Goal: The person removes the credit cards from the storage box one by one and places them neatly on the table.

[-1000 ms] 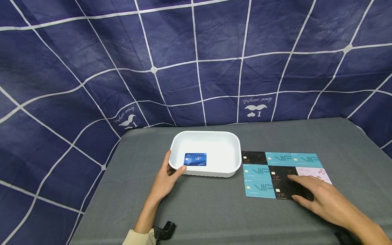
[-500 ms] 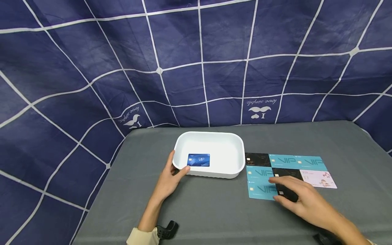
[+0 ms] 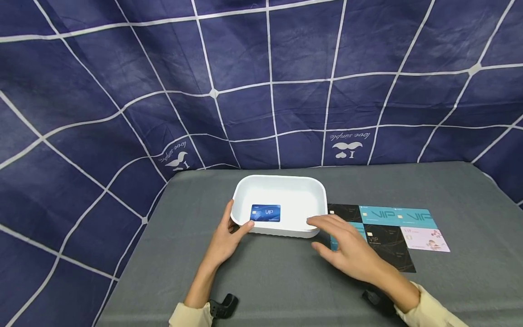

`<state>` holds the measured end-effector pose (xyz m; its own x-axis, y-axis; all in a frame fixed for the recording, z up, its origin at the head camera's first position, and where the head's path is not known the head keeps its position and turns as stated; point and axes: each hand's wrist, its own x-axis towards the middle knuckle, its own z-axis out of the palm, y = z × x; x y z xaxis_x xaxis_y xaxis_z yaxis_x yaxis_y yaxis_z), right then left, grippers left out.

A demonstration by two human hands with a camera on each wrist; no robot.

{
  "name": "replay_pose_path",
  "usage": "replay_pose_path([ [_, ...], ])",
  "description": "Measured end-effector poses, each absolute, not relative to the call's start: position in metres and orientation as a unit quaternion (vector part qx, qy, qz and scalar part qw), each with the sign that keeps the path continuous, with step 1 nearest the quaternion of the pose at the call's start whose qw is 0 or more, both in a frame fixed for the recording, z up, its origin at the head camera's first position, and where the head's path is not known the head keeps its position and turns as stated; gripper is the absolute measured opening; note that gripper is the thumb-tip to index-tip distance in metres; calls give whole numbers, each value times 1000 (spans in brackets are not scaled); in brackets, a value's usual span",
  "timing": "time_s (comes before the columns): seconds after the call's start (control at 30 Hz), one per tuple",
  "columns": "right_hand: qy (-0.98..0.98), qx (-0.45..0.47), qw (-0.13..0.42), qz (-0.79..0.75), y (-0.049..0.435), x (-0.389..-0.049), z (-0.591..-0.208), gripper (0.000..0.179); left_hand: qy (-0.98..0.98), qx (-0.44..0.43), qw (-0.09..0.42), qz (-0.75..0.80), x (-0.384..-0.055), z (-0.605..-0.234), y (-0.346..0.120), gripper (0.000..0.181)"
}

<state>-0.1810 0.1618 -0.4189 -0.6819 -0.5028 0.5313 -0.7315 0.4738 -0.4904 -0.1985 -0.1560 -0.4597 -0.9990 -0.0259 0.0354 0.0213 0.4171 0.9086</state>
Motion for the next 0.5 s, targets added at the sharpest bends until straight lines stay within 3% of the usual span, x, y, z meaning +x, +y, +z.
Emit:
replay_pose_path([
  [0.3,-846,329,36,418,112,-211,-415,47,-845,5,18,-535,-197,-457,-154,95],
  [0.5,-826,344,8,448,77,-237,-415,43,-844,8,20,-536,-198,-460,-156,93],
])
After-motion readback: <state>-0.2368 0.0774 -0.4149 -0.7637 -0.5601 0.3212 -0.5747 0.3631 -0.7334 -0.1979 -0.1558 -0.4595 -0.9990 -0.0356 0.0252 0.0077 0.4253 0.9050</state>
